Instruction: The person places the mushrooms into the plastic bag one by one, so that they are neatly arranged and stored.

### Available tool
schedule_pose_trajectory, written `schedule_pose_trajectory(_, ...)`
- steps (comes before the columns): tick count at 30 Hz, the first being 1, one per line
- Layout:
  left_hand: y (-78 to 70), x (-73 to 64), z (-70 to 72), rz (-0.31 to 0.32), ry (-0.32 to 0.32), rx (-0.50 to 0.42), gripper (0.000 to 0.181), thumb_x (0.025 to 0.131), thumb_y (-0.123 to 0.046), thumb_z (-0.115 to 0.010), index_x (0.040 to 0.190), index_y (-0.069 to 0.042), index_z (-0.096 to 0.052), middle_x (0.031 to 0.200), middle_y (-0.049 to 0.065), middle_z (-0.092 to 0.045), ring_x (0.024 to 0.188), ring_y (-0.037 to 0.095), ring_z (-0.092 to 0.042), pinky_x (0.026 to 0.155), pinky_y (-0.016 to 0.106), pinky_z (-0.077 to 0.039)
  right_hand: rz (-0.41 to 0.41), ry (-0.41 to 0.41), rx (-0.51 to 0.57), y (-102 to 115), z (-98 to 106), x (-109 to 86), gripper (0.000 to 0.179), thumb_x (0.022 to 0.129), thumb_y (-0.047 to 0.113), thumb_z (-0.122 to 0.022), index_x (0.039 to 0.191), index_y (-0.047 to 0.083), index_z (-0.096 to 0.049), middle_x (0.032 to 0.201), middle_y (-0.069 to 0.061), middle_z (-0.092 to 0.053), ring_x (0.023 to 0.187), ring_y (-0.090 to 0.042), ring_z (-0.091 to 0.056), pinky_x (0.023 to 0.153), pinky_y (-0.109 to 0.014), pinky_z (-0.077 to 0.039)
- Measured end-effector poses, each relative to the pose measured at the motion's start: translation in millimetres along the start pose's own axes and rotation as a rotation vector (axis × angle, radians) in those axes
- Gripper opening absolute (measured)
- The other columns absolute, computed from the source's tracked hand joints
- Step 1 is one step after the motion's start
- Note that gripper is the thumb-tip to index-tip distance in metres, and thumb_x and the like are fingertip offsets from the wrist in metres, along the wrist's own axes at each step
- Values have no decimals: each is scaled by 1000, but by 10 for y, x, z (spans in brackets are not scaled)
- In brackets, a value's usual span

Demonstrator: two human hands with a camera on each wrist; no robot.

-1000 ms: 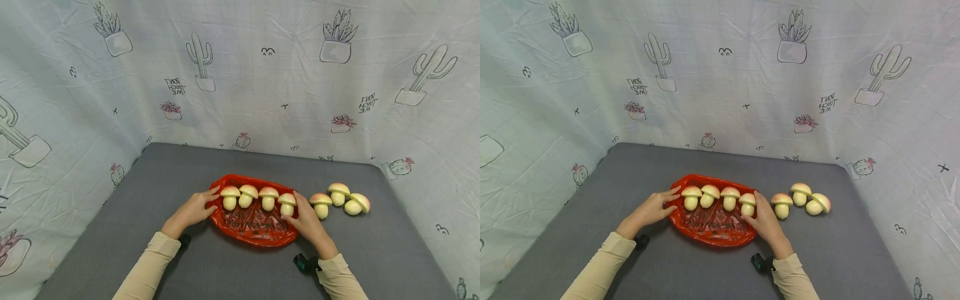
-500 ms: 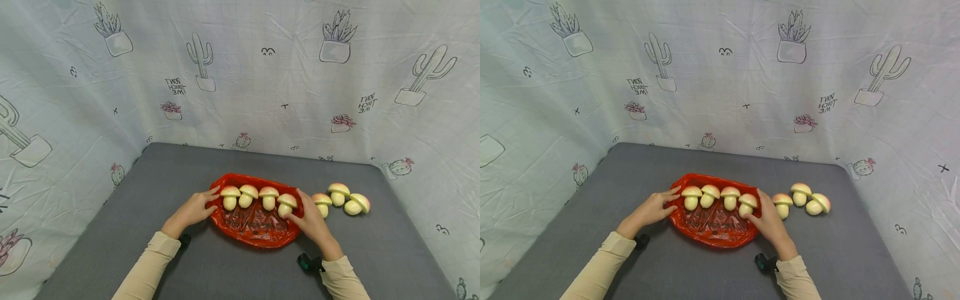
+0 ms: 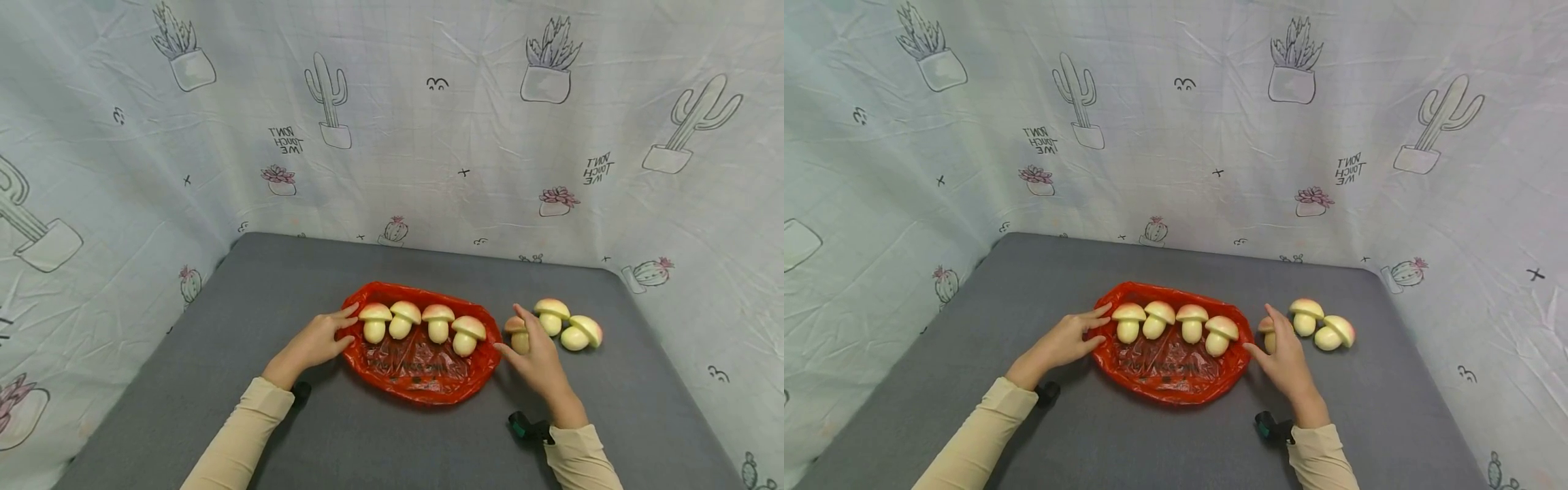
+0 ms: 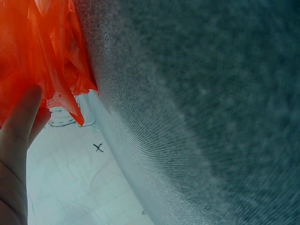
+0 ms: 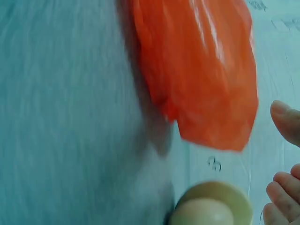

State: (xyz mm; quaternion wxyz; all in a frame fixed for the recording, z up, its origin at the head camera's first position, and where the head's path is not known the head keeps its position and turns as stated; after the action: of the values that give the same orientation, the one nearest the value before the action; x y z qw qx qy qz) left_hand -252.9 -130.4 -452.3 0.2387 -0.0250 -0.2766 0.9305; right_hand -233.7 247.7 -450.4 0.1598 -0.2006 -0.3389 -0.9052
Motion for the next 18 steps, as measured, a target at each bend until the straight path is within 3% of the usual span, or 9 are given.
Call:
schedule_pose_trajectory(9,-6,9,6,-9,-3,7,44,90,-13,-63,132,0,-55,147,16,-40,41,2,-24,48,20,-33,-26,-17,14,-218,160,-54,82,73,7,-80,140,-9,-36,137,-32,-41,122,-49,-39,92,-59,-34)
schedule_pose_trajectory(18,1,2,7,-26,-9,24,45,90,-13,-64,131,1,-55,146,16,-42,42,1,-21,53,21,-35,-44,61,44,-398,157,-93,91,72,8,-81,145,-9,-28,142,-34,-35,126,-53,-33,94,-63,-29)
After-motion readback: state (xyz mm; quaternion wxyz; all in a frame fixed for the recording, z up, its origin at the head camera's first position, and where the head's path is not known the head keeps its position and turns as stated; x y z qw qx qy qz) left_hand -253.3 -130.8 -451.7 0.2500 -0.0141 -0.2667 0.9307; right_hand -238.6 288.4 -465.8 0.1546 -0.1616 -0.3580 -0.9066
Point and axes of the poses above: each hand's wrist, its own x-axis towards the middle knuckle, its own z-axis out of the back of the hand, y = z × x, the point moved 5 cm from there along x, towards the middle knuckle
